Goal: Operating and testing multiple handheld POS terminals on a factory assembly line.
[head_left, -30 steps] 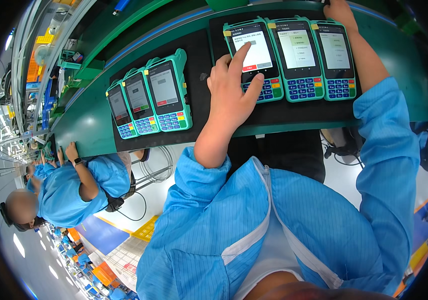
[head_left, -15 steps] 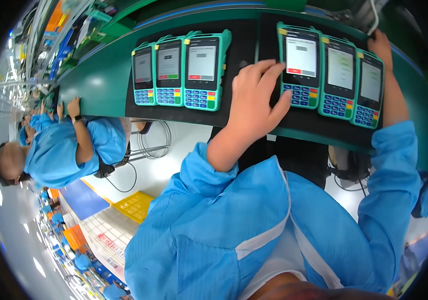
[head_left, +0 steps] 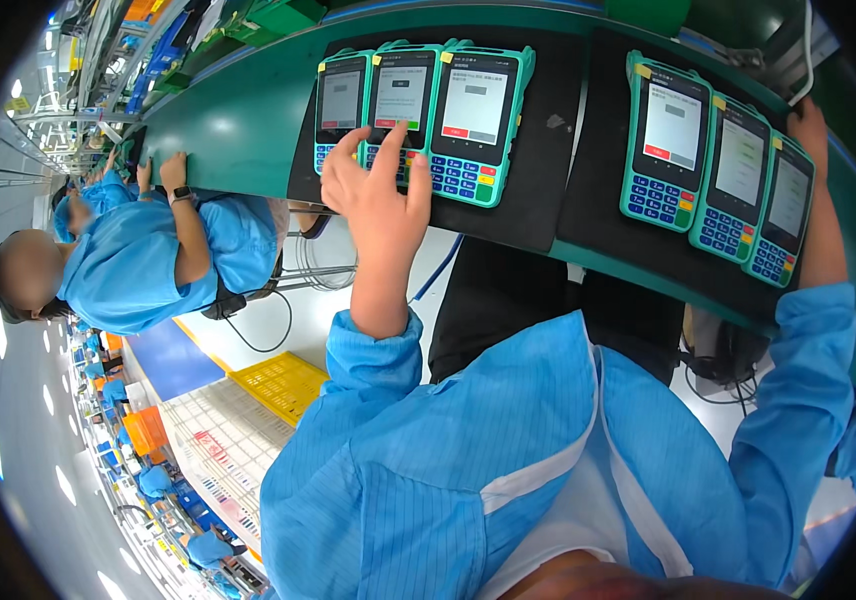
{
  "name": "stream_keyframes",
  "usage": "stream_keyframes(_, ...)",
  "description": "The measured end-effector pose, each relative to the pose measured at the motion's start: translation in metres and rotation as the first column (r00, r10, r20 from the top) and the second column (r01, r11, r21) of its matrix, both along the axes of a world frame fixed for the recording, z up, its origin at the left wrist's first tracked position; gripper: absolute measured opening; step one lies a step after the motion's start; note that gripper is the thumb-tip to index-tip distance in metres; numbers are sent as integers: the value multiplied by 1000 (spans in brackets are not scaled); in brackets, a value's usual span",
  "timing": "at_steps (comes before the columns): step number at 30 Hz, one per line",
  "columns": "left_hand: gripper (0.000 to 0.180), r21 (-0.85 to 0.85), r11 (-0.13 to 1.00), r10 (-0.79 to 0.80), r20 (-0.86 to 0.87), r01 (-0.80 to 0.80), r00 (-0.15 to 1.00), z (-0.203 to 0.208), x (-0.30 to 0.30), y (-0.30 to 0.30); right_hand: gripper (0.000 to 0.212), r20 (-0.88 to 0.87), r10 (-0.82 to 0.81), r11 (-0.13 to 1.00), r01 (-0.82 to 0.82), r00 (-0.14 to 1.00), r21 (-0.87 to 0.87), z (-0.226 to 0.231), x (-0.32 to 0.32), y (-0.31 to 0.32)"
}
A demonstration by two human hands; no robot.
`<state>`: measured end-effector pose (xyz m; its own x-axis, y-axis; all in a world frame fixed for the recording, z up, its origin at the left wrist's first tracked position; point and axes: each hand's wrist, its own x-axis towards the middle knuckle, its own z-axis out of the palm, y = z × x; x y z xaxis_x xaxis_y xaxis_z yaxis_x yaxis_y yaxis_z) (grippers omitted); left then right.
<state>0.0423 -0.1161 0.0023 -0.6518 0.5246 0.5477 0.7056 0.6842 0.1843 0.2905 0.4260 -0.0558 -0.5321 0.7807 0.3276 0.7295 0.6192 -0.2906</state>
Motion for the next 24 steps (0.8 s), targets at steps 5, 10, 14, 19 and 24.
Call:
stream_keyframes(5,35,57,998,-24,-2,24,1000,0,-6,-1,41,1,-18,1000,18,1000,13,2,1,-3)
stream_keyframes(10,33,119,990,-77,-16,78,997,3,-12,-2,41,17,-35,999,35,999,-15,1,2,0)
stream_keyframes(14,33,122,990,-70,-9,70,998,-2,-10,1,41,5,-34,999,34,999,24,-1,3,4)
stream_keyframes(19,29,130,991,-6,-80,16,997,-7,-16,-4,41,-16,-5,1000,5,1000,-11,-1,6,5)
stream_keyframes(24,28,167,984,-45,-83,58,996,6,-15,-1,39,-13,-9,1000,9,1000,21,-1,6,5)
